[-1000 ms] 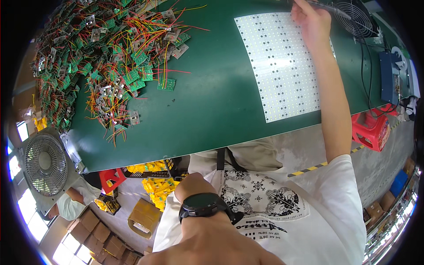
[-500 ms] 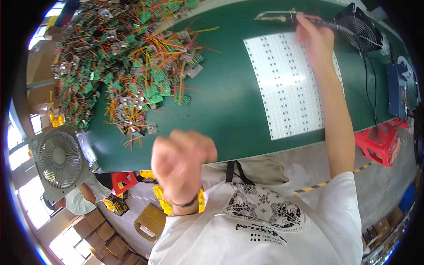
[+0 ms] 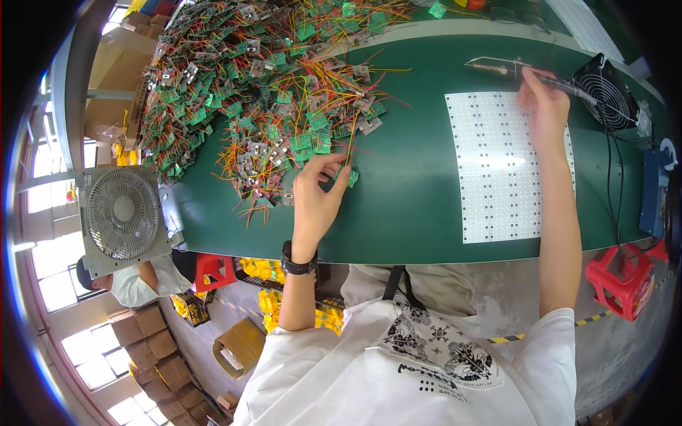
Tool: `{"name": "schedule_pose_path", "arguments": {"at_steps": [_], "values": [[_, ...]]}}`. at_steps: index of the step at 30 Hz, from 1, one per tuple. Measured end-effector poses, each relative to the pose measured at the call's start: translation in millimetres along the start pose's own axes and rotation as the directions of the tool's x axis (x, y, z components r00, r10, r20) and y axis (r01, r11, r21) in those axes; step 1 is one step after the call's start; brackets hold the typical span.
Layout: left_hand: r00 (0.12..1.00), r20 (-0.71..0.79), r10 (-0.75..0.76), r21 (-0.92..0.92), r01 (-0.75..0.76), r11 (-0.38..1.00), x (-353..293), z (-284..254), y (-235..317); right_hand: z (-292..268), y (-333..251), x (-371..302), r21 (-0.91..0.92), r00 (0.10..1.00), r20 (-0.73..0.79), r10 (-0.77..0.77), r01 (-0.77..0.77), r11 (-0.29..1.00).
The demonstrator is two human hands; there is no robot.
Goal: The person solders wires from small circuit boards onto an LED panel using a soldering tool, sets the completed assembly onto a pile, and then places a new LED panel on the table to solder more circuit board wires onto it.
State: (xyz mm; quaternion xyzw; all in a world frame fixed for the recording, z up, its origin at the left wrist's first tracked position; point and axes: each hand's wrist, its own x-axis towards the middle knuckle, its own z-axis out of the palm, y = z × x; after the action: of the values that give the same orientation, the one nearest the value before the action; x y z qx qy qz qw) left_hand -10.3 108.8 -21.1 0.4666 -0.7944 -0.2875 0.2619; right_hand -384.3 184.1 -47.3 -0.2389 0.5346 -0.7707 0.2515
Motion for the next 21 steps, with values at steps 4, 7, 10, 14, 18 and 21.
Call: {"name": "schedule_pose_path", "arguments": {"at_steps": [4, 7, 10, 14, 18, 21], "values": [[0.995, 0.096, -0.032, -0.105, 0.042, 0.994, -8, -9, 13, 0, -2, -2, -0.002, 1.000, -0.012, -0.017, 0.017, 1.000], [0.996, 0.086, 0.038, -0.175, -0.022, 0.984, -5, -3, 18, 1, -6, -5, -0.042, 0.996, -0.011, -0.089, 0.089, 0.995], [0.991, 0.117, 0.067, -0.335, -0.024, 0.942, 7, 10, 36, 6, -6, -10, -0.112, 0.986, 0.006, -0.166, 0.166, 0.980], [0.972, 0.157, 0.175, -0.378, -0.105, 0.920, 37, 36, 58, 11, -4, -11, -0.121, 0.985, 0.062, -0.160, 0.166, 0.979], [0.926, 0.108, 0.362, -0.391, -0.296, 0.872, 72, 67, 67, 17, -2, -5, -0.141, 0.990, 0.058, -0.131, 0.138, 0.980], [0.850, 0.329, 0.412, -0.179, -0.372, 0.911, 92, 76, 73, 14, 1, -1, -0.135, 0.995, 0.016, -0.095, 0.096, 0.986]]}}
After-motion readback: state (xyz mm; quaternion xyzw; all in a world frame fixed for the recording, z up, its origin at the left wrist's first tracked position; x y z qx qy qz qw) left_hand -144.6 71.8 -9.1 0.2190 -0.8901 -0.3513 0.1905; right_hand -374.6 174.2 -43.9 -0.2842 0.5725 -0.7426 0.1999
